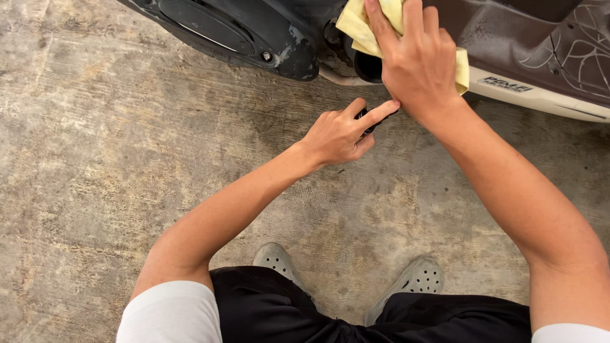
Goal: The person cleans the side panels and lower body of a scooter using a spray bottle and a yellow cloth. They repeatedly spray the cleaning solution onto the scooter's surface and wipe it down with the cloth, focusing on the area around the rear wheel and the footrest.
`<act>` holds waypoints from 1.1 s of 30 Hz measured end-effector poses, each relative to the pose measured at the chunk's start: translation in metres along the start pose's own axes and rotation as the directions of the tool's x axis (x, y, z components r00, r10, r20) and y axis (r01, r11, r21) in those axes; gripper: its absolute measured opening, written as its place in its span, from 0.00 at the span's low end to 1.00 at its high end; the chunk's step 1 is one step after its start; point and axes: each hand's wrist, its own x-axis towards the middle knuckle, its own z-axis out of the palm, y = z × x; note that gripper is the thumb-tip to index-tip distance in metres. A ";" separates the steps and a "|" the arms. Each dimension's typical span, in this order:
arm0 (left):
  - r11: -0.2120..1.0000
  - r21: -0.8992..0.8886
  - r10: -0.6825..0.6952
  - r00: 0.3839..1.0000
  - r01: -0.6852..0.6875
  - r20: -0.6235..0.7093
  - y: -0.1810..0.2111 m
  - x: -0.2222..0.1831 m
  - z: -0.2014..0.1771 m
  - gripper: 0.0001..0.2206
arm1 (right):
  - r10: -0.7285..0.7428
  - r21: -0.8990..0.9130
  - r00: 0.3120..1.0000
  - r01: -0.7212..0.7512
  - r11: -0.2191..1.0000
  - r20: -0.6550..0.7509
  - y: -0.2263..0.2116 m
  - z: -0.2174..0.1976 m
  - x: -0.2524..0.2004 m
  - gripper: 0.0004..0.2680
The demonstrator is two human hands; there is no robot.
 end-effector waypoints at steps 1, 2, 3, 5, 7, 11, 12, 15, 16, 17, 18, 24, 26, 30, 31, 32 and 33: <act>1.000 0.003 -0.007 1.000 0.007 0.007 0.000 -0.001 0.001 0.39 | -0.006 -0.003 1.000 0.006 1.000 0.007 0.003 -0.004 0.000 0.21; 1.000 -0.006 -0.003 1.000 0.004 0.009 0.000 -0.001 0.002 0.39 | -0.009 -0.010 1.000 0.009 1.000 0.013 0.008 -0.007 -0.002 0.21; 1.000 -0.016 0.000 1.000 0.000 0.011 0.001 -0.002 0.003 0.39 | -0.013 -0.016 1.000 0.013 1.000 0.020 0.010 -0.008 -0.007 0.21; 1.000 -0.019 0.015 1.000 -0.015 -0.002 0.000 0.001 0.003 0.39 | -0.025 -0.042 0.996 0.029 0.999 0.086 0.018 -0.011 -0.027 0.23; 0.999 -0.019 0.026 0.999 -0.027 -0.018 0.004 0.000 0.003 0.38 | -0.025 -0.068 0.988 0.035 0.997 0.149 0.030 -0.010 -0.053 0.23; 1.000 -0.011 0.012 1.000 -0.012 -0.006 0.005 -0.002 -0.004 0.38 | 0.009 -0.047 0.985 -0.001 0.999 0.173 0.057 0.001 -0.108 0.25; 1.000 -0.011 0.008 1.000 -0.009 -0.007 0.006 -0.003 -0.007 0.38 | 0.017 -0.019 0.988 -0.014 1.000 0.156 0.060 0.003 -0.118 0.25; 1.000 -0.022 -0.014 1.000 0.015 0.012 0.010 -0.005 -0.012 0.37 | 0.066 0.018 0.977 -0.071 0.997 0.202 0.065 0.001 -0.135 0.27; 0.999 -0.024 -0.028 0.999 0.028 0.019 0.010 -0.004 -0.014 0.37 | 0.089 0.059 0.975 -0.104 0.993 0.206 0.064 -0.003 -0.134 0.27; 0.999 -0.028 -0.039 0.999 0.040 0.025 0.010 -0.002 -0.014 0.37 | 0.113 0.101 0.971 -0.136 0.985 0.210 0.062 -0.007 -0.129 0.27; 0.998 -0.033 -0.051 0.998 0.052 0.035 0.011 -0.001 -0.014 0.37 | 0.139 0.144 0.966 -0.173 0.974 0.219 0.059 -0.013 -0.123 0.27; 0.995 -0.040 -0.089 0.993 0.092 0.081 0.018 0.014 -0.003 0.36 | 0.140 0.247 0.990 -0.130 0.960 -0.020 0.042 -0.004 -0.046 0.22; 0.994 -0.046 -0.096 0.991 0.101 0.097 0.019 0.016 -0.001 0.35 | 0.133 0.144 0.991 -0.132 0.981 0.007 0.038 -0.001 -0.046 0.24; 0.992 -0.047 -0.109 0.990 0.113 0.086 0.012 0.009 -0.005 0.35 | 0.123 0.006 0.982 -0.125 0.992 0.144 0.047 0.005 -0.088 0.24; 0.993 -0.047 -0.108 0.991 0.111 0.077 0.011 0.008 -0.005 0.35 | 0.137 0.032 0.975 -0.144 0.989 0.173 0.052 0.005 -0.104 0.23; 0.992 -0.039 -0.113 0.990 0.117 0.087 0.010 0.006 -0.005 0.35 | 0.148 0.061 0.969 -0.163 0.985 0.199 0.056 0.005 -0.118 0.21; 0.992 -0.030 -0.119 0.988 0.122 0.097 0.010 0.004 -0.005 0.35 | 0.158 0.089 0.961 -0.182 0.979 0.225 0.057 0.007 -0.128 0.20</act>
